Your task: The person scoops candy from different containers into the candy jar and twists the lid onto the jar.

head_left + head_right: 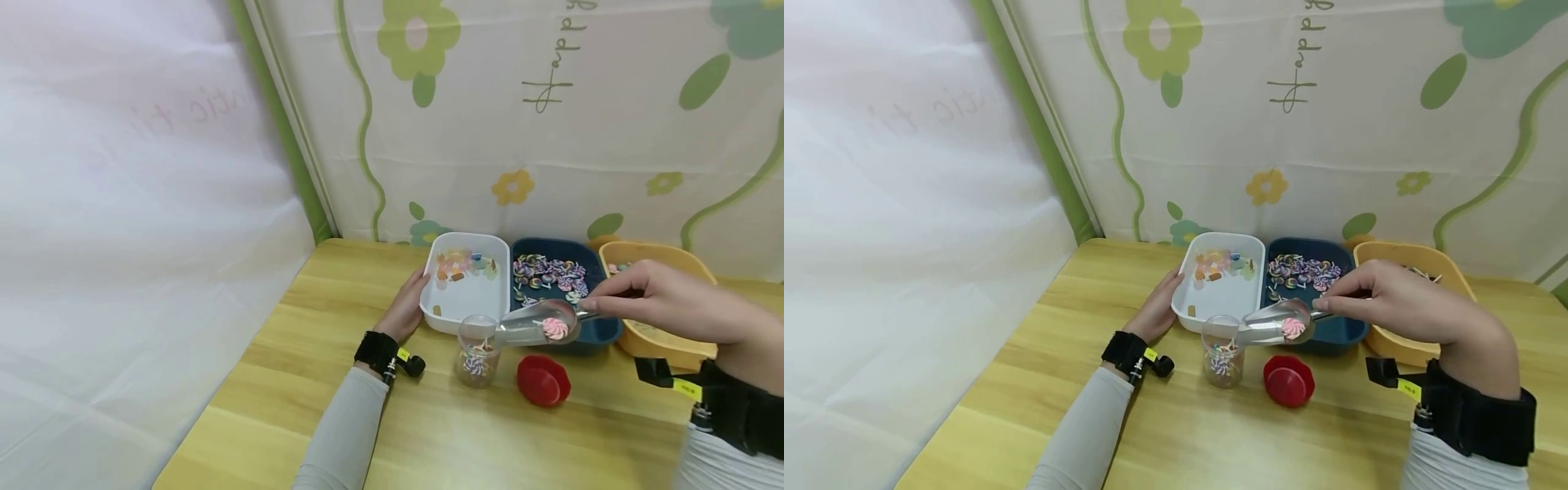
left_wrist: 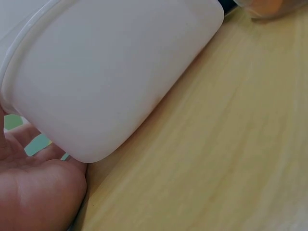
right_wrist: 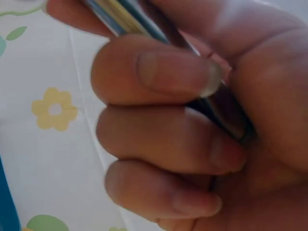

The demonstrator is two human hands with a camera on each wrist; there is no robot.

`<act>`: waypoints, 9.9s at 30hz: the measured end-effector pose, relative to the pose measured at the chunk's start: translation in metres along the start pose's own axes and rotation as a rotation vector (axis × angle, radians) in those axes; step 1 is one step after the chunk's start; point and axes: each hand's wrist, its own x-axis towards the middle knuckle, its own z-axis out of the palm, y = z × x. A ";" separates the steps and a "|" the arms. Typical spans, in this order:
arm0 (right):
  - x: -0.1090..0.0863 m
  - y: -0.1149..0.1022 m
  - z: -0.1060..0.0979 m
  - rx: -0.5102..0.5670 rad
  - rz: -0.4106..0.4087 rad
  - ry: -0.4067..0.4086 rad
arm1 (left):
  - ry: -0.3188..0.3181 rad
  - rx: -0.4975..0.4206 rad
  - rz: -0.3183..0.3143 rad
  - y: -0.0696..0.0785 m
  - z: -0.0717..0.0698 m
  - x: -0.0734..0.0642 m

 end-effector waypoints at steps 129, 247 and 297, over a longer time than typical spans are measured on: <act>0.029 0.094 0.033 -0.084 0.380 -0.071 | -0.005 -0.026 0.004 0.001 0.003 0.000; -0.012 -0.022 0.003 -0.166 0.160 -0.041 | 0.024 -0.030 -0.014 -0.002 0.002 -0.001; -0.011 0.059 -0.004 -0.262 0.339 -0.017 | 0.029 -0.024 -0.012 -0.001 0.002 -0.001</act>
